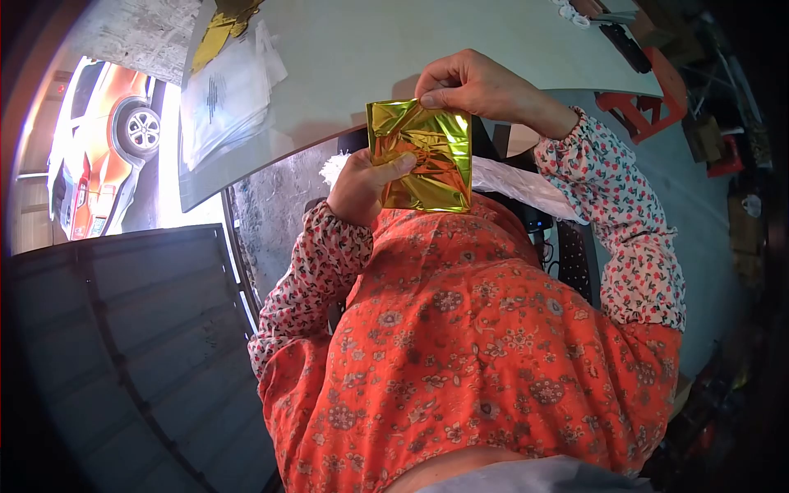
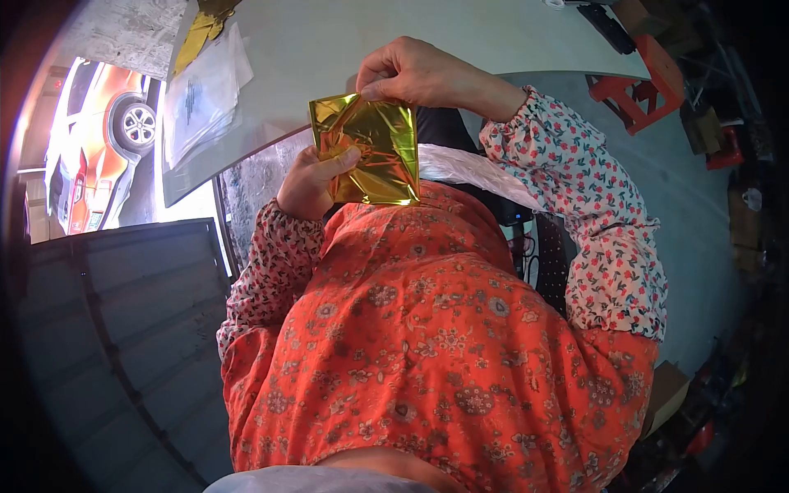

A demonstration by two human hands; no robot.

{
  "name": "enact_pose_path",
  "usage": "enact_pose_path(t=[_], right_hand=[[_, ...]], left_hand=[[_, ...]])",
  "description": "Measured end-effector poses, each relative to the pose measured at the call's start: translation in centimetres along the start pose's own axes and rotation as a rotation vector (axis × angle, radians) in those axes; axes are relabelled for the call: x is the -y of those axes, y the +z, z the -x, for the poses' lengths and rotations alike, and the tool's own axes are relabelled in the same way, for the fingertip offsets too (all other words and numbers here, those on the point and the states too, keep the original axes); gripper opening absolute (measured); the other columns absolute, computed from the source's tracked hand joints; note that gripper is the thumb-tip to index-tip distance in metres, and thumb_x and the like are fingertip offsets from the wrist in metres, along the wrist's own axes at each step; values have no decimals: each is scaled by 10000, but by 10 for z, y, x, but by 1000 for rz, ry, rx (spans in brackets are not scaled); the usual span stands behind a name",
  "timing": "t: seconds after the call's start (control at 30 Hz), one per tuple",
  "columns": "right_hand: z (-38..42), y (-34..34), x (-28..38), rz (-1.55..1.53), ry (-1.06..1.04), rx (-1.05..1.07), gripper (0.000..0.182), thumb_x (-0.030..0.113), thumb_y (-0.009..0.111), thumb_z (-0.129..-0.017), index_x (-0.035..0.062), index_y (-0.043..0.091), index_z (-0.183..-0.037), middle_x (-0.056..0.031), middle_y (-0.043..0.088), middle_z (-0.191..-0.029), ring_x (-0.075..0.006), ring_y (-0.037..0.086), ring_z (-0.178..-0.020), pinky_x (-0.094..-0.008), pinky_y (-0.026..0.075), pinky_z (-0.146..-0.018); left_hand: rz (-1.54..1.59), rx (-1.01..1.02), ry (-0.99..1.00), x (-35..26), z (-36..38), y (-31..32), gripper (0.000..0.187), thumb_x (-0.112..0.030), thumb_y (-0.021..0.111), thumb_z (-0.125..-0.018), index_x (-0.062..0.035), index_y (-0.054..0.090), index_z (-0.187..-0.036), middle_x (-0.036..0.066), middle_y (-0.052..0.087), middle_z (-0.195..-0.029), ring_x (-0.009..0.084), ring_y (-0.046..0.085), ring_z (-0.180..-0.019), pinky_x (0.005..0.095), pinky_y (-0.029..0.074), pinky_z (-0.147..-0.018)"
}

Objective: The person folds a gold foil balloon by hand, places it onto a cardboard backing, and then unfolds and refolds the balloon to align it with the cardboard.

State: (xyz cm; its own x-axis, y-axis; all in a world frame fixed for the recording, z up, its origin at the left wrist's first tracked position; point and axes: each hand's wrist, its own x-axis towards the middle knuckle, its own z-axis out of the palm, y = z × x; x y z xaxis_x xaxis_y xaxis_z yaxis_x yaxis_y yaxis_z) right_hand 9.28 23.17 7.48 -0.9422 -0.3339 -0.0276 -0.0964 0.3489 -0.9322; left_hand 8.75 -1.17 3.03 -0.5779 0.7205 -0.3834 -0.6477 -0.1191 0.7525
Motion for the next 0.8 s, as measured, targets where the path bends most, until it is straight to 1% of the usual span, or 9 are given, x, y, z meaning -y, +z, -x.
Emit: enact_pose_path(t=[0.1, 0.2, 0.3, 0.4, 0.5, 0.7, 0.73, 0.77, 0.8], right_hand=[[1, -4, -6, -78, -21, -99, 294, 289, 703, -930, -5, 709, -944, -6, 658, -765, -70, 587, -683, -246, 485, -631], [6, -13, 1, -66, 202, -7, 367, 374, 702, -927, 7, 718, -936, 4, 639, -724, -57, 564, -615, -222, 460, -558], [10, -12, 3, -15, 242, -7, 457, 477, 702, -909, 26, 665, -840, 44, 576, -656, -32, 527, -539, -182, 423, -491], [10, -11, 7, -45, 207, 13, 413, 432, 705, -919, 37, 657, -810, 52, 546, -618, -26, 510, -533, -183, 413, -495], [4, -14, -14, 27, 53, 13, 339, 358, 690, -945, 48, 661, -812, 53, 541, -623, -22, 486, -530, -192, 392, -487], [4, -11, -21, 4, 13, -103, 275, 274, 666, -965, 37, 667, -826, 62, 532, -621, -23, 464, -530, -208, 382, -486], [6, -14, -22, 45, 23, -112, 234, 254, 668, -963, 40, 689, -869, 49, 572, -644, -17, 502, -556, -200, 403, -507], [9, -25, -22, 60, 21, -215, 223, 247, 666, -964, 42, 695, -880, 44, 585, -656, -17, 515, -569, -198, 410, -517], [12, -36, -22, 77, 18, -315, 213, 240, 663, -965, 44, 702, -891, 38, 599, -667, -16, 529, -582, -196, 416, -527]], left_hand=[[2, 14, -7, -1, 1, 2, 317, -44, 622, -940, 41, 583, -1243, 144, 663, -1178, 250, 669, -1061, 384, 557, -943], [17, 15, -20, -1, 2, 1, 330, -47, 617, -946, 35, 571, -1262, 148, 651, -1203, 260, 662, -1086, 393, 560, -949], [40, 7, -12, 3, -1, 0, 336, -51, 624, -946, 35, 568, -1266, 151, 647, -1214, 264, 656, -1099, 401, 558, -954], [38, 2, -3, 3, -3, 1, 338, -55, 618, -951, 37, 562, -1272, 156, 642, -1222, 266, 654, -1103, 407, 555, -960], [22, 1, -15, 3, -5, 0, 335, -61, 608, -957, 39, 558, -1273, 161, 637, -1229, 269, 652, -1102, 413, 551, -964], [23, 54, -71, -2, -7, 5, 336, -100, 579, -979, 40, 550, -1283, 145, 639, -1226, 280, 628, -1136, 425, 523, -979], [10, 88, -71, -3, -8, 6, 339, -108, 572, -983, 40, 548, -1287, 141, 641, -1223, 282, 622, -1145, 428, 516, -983], [-292, 119, 65, 1, -9, 4, 357, -124, 546, -993, 38, 525, -1311, 136, 630, -1238, 280, 604, -1166, 431, 502, -994], [-96, 90, 17, 5, -11, 3, 356, -120, 536, -996, 36, 517, -1316, 136, 617, -1253, 280, 599, -1170, 436, 500, -998]])
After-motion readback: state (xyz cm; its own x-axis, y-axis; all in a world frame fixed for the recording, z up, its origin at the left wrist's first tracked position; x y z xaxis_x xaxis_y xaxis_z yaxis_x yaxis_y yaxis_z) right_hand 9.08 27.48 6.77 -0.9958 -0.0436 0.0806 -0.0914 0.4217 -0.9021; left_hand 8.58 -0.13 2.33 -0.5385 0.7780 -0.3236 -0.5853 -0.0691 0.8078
